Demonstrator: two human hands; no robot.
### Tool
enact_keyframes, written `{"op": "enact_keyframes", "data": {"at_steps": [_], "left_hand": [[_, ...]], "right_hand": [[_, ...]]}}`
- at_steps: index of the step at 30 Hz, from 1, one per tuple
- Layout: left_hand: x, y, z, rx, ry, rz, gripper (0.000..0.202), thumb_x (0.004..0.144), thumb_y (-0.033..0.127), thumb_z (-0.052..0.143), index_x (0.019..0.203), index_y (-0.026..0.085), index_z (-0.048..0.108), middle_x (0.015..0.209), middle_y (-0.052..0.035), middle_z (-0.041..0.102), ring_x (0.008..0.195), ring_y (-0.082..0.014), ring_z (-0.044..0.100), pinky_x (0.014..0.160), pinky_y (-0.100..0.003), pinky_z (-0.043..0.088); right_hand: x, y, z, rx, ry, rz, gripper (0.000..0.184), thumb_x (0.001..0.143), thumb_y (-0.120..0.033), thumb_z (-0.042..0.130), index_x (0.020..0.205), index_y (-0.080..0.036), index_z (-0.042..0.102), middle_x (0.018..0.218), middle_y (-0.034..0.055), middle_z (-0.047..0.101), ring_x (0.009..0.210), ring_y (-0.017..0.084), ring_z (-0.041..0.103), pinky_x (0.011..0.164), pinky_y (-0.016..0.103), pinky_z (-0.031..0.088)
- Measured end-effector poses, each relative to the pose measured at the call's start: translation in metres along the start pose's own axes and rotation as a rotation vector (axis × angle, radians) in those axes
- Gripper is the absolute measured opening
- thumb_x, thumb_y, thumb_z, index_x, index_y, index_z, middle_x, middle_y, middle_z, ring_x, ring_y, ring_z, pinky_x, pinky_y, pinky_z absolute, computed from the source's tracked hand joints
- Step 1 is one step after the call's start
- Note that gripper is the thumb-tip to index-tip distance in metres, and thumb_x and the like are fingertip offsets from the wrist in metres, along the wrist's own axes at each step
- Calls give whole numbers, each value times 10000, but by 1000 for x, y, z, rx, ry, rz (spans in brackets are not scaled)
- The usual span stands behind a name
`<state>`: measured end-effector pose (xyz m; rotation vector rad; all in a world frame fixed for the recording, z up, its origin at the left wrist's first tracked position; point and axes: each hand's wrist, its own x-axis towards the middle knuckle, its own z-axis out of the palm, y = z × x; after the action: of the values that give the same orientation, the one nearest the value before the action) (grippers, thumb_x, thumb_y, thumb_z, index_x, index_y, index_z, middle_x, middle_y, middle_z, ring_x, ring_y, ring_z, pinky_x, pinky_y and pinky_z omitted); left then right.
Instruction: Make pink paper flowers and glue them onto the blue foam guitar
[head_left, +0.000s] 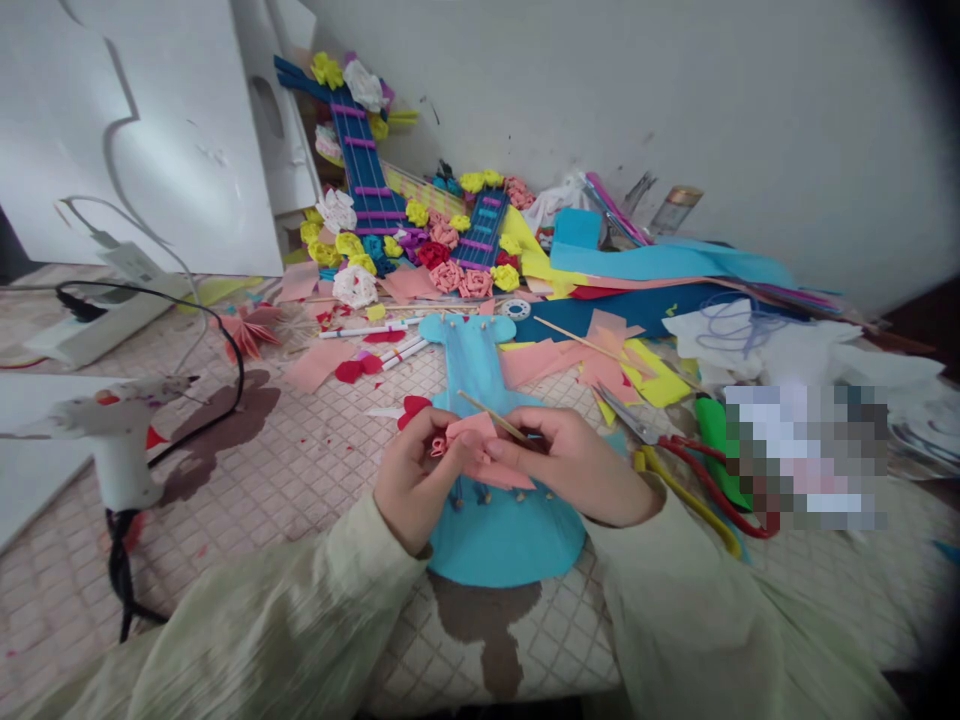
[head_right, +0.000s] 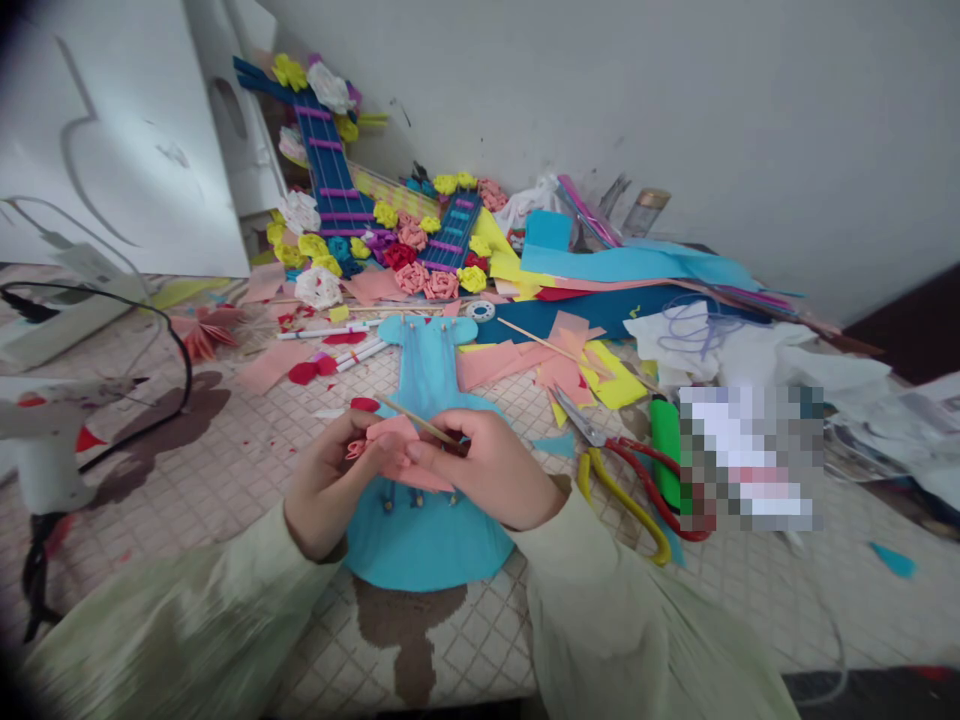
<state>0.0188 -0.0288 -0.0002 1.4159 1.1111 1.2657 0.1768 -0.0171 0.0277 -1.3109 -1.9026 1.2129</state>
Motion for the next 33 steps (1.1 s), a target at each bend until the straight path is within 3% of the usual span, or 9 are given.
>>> {"op": "enact_keyframes", "data": {"at_steps": [9, 13, 18, 23, 33], "left_hand": [[0, 2, 2, -37, -2, -88, 132, 753, 265, 524, 676, 160, 495, 559, 20, 529, 503, -96, 486, 480, -218, 385], [1, 2, -1, 13, -88, -34, 144, 768, 273, 493, 729, 152, 561, 619, 7, 545, 562, -107, 495, 514, -224, 392], [1, -3, -3, 109, -68, -44, 276, 789, 305, 461, 574, 149, 535, 491, 33, 423, 483, -86, 397, 468, -215, 311], [3, -2, -2, 47, -61, -57, 301, 792, 312, 452, 550, 149, 522, 477, 39, 397, 468, -79, 368, 449, -211, 292], [2, -5, -3, -71, -84, -95, 269, 786, 321, 482, 631, 142, 608, 528, 16, 515, 501, -82, 449, 465, -200, 357]], "right_hand": [[-1, 0, 0, -25, 13, 13, 277, 778, -405, 501, 663, -153, 512, 558, -46, 326, 520, 77, 306, 459, 229, 220], [0, 1, -1, -25, -30, 18, 259, 780, -398, 500, 729, -150, 559, 559, -39, 377, 520, 81, 339, 459, 227, 238], [0, -2, -4, 9, -14, -21, 297, 788, -424, 481, 725, -146, 566, 581, -34, 401, 517, 73, 326, 455, 216, 249], [-1, -3, -4, -2, -25, -2, 214, 764, -346, 526, 679, -149, 542, 543, -45, 376, 515, 71, 336, 448, 205, 253], [-1, -1, -5, -6, 4, -39, 186, 765, -273, 526, 625, -151, 507, 516, -62, 341, 482, 58, 319, 428, 195, 251]]}}
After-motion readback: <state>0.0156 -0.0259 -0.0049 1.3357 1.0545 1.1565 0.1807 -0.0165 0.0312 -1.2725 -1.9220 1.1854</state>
